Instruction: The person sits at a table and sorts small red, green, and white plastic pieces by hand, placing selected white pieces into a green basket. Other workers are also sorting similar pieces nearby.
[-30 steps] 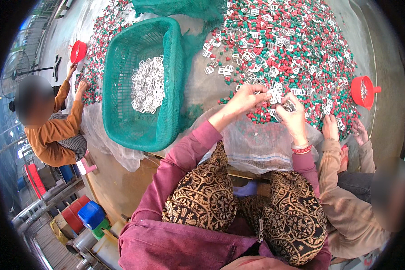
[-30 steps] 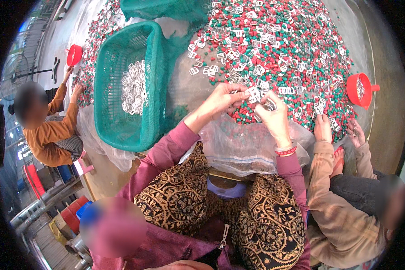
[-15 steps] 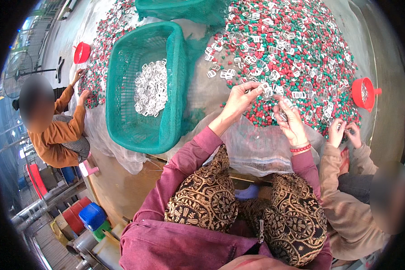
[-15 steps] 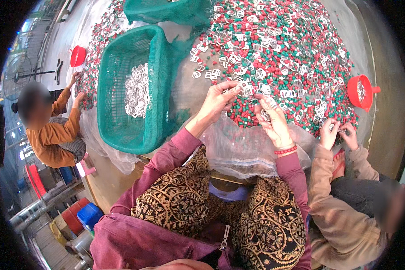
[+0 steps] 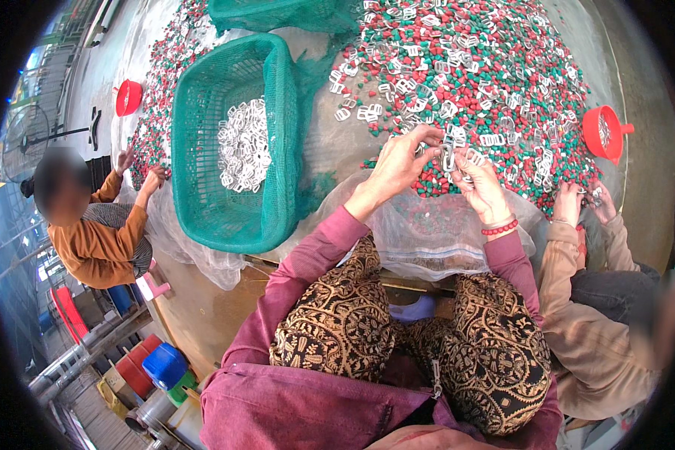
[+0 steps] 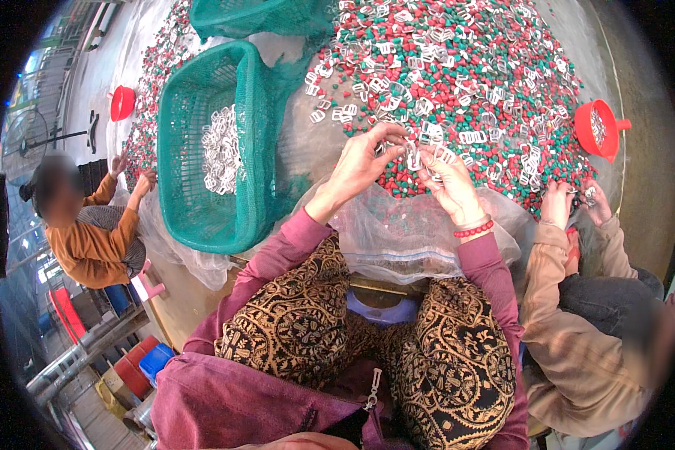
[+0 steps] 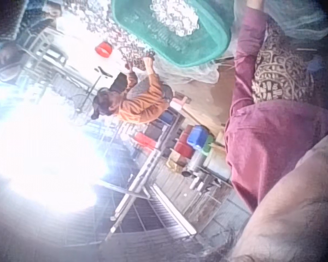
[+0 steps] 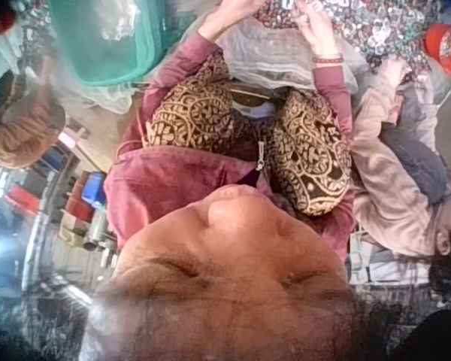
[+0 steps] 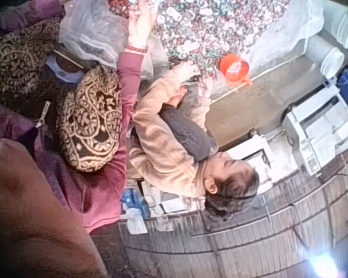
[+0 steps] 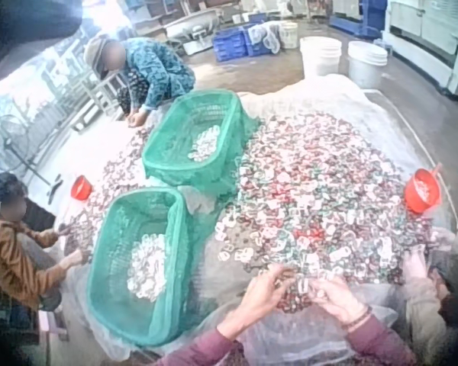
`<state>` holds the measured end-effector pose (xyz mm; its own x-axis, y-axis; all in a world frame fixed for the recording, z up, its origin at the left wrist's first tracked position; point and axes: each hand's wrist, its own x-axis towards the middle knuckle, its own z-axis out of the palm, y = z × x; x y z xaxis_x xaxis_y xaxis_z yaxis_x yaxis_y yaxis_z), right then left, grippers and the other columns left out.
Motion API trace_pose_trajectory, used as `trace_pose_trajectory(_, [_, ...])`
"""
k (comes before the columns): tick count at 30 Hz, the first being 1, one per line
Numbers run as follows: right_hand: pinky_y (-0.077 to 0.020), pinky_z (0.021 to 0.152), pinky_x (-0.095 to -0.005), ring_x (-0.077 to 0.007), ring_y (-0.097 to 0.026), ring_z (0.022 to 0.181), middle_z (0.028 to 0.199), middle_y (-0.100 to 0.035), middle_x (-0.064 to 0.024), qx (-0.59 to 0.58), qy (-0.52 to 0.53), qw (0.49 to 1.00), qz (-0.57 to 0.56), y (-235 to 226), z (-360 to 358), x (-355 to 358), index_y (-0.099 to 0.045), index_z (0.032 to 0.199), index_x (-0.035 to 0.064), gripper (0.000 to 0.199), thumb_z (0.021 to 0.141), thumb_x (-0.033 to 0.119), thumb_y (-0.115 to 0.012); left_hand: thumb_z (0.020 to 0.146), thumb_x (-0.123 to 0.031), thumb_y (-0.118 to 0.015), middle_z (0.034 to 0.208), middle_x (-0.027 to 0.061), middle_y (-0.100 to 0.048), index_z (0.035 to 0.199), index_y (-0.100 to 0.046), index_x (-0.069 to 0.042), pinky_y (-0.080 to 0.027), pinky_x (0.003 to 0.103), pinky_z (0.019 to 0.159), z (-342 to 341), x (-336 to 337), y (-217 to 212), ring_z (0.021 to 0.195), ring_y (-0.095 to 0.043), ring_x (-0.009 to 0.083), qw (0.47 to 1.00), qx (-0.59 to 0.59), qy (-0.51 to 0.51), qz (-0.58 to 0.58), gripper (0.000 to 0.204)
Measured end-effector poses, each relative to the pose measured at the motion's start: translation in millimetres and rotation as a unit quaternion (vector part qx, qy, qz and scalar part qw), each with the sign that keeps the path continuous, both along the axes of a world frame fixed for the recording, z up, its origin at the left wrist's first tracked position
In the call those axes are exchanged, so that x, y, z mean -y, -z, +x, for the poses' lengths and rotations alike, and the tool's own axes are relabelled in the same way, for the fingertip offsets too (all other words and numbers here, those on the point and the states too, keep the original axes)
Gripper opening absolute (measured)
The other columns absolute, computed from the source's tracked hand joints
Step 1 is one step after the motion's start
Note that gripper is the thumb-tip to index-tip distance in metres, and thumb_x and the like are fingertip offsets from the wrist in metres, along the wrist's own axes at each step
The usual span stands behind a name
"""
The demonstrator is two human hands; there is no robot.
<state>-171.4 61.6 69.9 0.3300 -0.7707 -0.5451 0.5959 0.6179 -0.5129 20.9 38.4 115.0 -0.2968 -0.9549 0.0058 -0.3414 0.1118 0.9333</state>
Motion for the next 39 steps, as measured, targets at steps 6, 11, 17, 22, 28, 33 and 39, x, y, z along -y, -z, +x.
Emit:
trace_pose_trajectory(6, [-0.032, 0.038, -0.015, -0.0088, -0.052, 0.054, 0.076, -0.061, -0.0067, 0.031, -0.003, 0.999, 0.012, 4, 1, -2, -0.058, 0.098, 0.0011, 0.016, 0.085, 0.01, -0.062, 0.079, -0.009, -0.064, 0.087, 0.0098, -0.065, 0.093, -0.063, -0.005, -0.048, 0.034, 0.068, 8, 2, -1, 0.077, -0.063, 0.023, 0.997, 0.041, 0.034, -0.054, 0.015])
trace_pose_trajectory(11, [-0.0289, 0.037, -0.0145, -0.0059, -0.049, 0.052, 0.072, -0.06, -0.0073, 0.01, -0.148, 0.988, -0.045, -24, -10, 8, -0.058, 0.097, 0.0001, 0.019, 0.083, 0.012, -0.065, 0.078, -0.011, -0.067, 0.085, 0.0067, -0.066, 0.088, -0.065, -0.003, -0.047, 0.029, 0.07, 8, -2, 2, 0.078, -0.062, 0.0138, 0.981, -0.12, 0.022, 0.148, 0.013])
trace_pose_trajectory(17, [-0.0271, 0.036, -0.0151, -0.0045, -0.047, 0.051, 0.075, -0.06, -0.006, -0.032, -0.135, 0.988, -0.068, -36, -6, 11, -0.057, 0.1, 0.0028, 0.019, 0.087, 0.016, -0.061, 0.08, -0.016, -0.066, 0.082, 0.008, -0.065, 0.09, -0.063, -0.002, -0.047, 0.029, 0.072, 7, -5, 1, 0.078, -0.061, 0.0131, 0.991, -0.046, 0.001, 0.128, 0.018])
trace_pose_trajectory(22, [-0.0294, 0.037, -0.0184, -0.0063, -0.047, 0.047, 0.063, -0.058, -0.0052, -0.074, -0.106, 0.988, -0.088, -26, 3, 9, -0.057, 0.101, 0.0022, 0.024, 0.089, 0.023, -0.057, 0.082, -0.018, -0.063, 0.081, 0.0094, -0.063, 0.092, -0.058, 0.0, -0.046, 0.032, 0.067, 3, -6, 10, 0.075, -0.06, 0.018, 0.993, -0.043, -0.065, 0.093, 0.021])
trace_pose_trajectory(28, [-0.0299, 0.038, -0.0195, -0.0049, -0.044, 0.044, 0.057, -0.053, -0.0022, -0.228, -0.142, 0.949, -0.164, -26, 21, 2, -0.06, 0.1, -0.0012, 0.024, 0.091, 0.02, -0.054, 0.083, -0.015, -0.061, 0.073, 0.0121, -0.058, 0.086, -0.053, 0.001, -0.044, 0.034, 0.06, -9, -14, 3, 0.065, -0.056, 0.0192, 0.991, -0.009, -0.116, 0.071, 0.018])
trace_pose_trajectory(33, [-0.0266, 0.038, -0.0179, -0.0036, -0.043, 0.046, 0.059, -0.054, -0.0009, -0.229, 0.007, 0.965, -0.131, -38, 23, 4, -0.062, 0.096, -0.0023, 0.025, 0.091, 0.021, -0.054, 0.088, -0.019, -0.057, 0.066, -0.0006, -0.048, 0.091, -0.048, -0.006, -0.032, 0.021, 0.044, 4, -8, 23, 0.053, -0.042, 0.0049, 0.934, -0.193, -0.233, 0.188, 0.016])
trace_pose_trajectory(39, [-0.0397, 0.042, -0.0194, -0.0085, -0.053, 0.053, 0.079, -0.061, -0.0062, -0.161, -0.006, 0.98, -0.12, -27, 22, 2, -0.056, 0.112, -0.0027, 0.034, 0.092, 0.025, -0.052, 0.086, -0.014, -0.061, 0.074, -0.0029, -0.052, 0.091, -0.056, -0.005, -0.039, 0.02, 0.055, 12, -2, 18, 0.065, -0.048, 0.0045, 0.988, -0.138, -0.056, 0.044, 0.012])
